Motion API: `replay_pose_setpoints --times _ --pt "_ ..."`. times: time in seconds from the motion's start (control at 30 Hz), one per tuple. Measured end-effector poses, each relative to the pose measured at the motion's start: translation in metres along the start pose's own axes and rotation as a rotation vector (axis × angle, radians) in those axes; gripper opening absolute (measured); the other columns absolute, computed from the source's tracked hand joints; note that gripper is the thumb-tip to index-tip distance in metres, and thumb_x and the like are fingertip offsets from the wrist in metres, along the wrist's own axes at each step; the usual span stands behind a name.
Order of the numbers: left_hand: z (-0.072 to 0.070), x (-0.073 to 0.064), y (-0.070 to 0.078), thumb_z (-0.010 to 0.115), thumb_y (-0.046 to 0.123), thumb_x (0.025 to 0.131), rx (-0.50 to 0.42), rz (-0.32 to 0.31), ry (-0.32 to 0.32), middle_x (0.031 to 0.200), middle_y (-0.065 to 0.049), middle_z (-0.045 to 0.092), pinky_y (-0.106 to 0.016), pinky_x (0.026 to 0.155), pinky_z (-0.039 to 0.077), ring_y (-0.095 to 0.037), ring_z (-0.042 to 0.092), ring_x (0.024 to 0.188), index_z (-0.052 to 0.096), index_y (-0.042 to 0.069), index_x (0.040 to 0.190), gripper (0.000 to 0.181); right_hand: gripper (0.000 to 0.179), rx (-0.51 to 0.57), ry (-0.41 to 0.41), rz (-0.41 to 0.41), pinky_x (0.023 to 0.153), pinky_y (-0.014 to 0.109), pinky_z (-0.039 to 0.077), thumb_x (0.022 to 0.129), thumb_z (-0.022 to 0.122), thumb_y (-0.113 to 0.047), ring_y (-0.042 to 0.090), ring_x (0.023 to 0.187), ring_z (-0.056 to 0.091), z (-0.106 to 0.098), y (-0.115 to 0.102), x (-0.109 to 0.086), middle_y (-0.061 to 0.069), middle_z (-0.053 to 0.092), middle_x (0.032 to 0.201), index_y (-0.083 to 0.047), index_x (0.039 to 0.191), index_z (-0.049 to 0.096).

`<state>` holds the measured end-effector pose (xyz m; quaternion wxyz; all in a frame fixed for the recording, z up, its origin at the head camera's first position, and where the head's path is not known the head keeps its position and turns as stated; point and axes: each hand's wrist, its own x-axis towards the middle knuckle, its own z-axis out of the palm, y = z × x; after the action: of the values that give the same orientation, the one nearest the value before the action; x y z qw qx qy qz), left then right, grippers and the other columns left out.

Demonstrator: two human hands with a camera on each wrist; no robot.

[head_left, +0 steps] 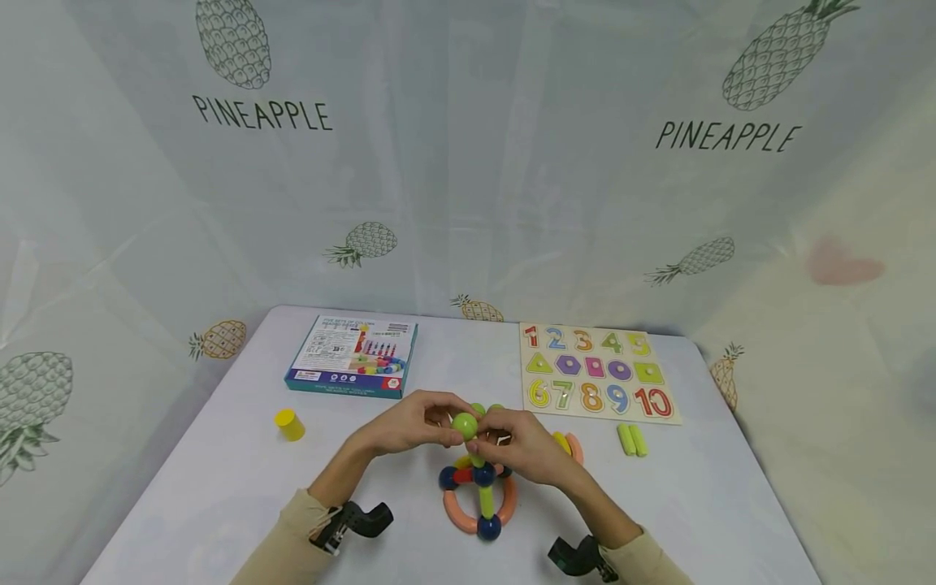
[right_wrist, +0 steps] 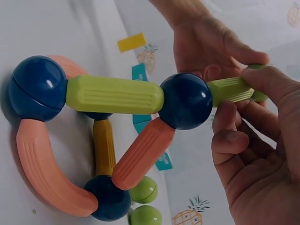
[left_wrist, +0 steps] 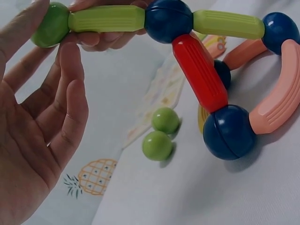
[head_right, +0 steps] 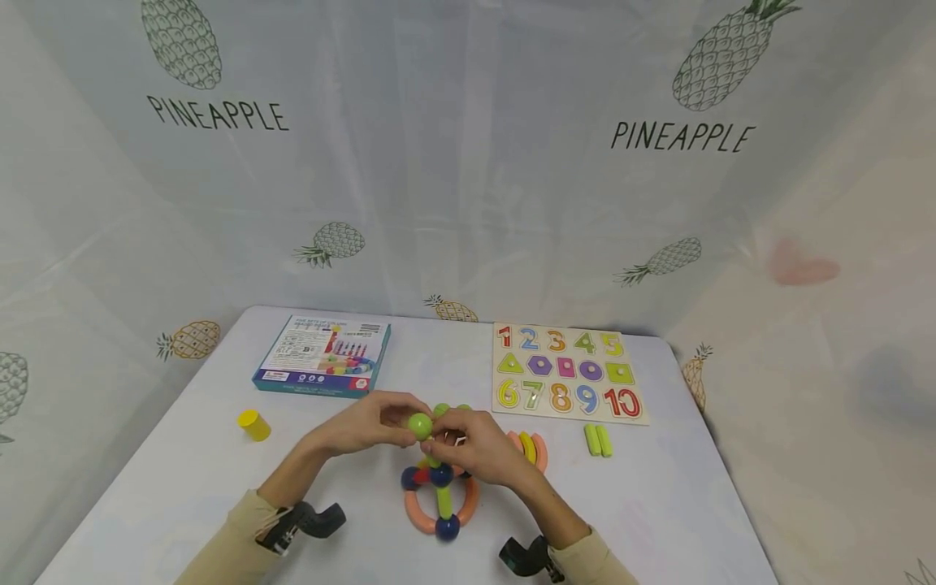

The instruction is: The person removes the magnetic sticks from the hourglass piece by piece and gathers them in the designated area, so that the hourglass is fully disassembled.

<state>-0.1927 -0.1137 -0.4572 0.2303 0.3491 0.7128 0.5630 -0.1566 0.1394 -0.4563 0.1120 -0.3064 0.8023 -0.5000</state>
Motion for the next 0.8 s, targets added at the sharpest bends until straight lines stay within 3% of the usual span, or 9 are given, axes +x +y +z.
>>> replay_pose_setpoints --times 0.2,0.57,0.67,0.8 --pt "-0.001 -0.001 0.001 0.068 0.026 0.098 -0.012 0.012 -0.008 0.103 -0.007 0.068 -0.044 0.077 0.056 -0.019 0.065 0.082 0.063 0.007 0.131 0.038 0.01 0.001 0.011 -0.017 0.077 0.029 0.057 0.098 0.067 -0.027 0.013 0.083 0.062 -0.001 0.003 -0.003 -0.003 0.062 0.092 -0.02 0.102 0.073" --pt "-0.001 0.0 -0.004 0.069 0.031 0.097 0.025 0.003 0.006 0.102 -0.005 0.067 -0.049 0.077 0.055 -0.021 0.065 0.082 0.064 0.011 0.132 0.041 0.014 0.026 -0.02 0.003 0.075 0.03 0.057 0.095 0.071 -0.025 0.012 0.083 0.062 -0.003 0.003 -0.004 -0.004 0.062 0.094 -0.021 0.107 0.071" --pt "-0.003 0.001 -0.006 0.069 0.031 0.096 0.065 -0.035 0.057 0.106 -0.005 0.067 -0.048 0.077 0.056 -0.026 0.066 0.084 0.064 0.015 0.132 0.04 0.016 0.03 -0.021 0.009 0.07 0.029 0.057 0.093 0.073 -0.025 0.012 0.082 0.063 -0.003 0.004 -0.004 -0.003 0.063 0.093 -0.02 0.109 0.07" --pt "-0.005 0.004 -0.011 0.073 0.034 0.093 0.172 -0.142 0.189 0.111 -0.002 0.068 -0.04 0.071 0.055 -0.029 0.066 0.082 0.065 0.021 0.131 0.04 0.02 0.055 -0.032 0.043 0.064 0.03 0.057 0.092 0.075 -0.025 0.012 0.077 0.063 -0.003 0.005 -0.005 0.0 0.064 0.091 -0.018 0.11 0.069"
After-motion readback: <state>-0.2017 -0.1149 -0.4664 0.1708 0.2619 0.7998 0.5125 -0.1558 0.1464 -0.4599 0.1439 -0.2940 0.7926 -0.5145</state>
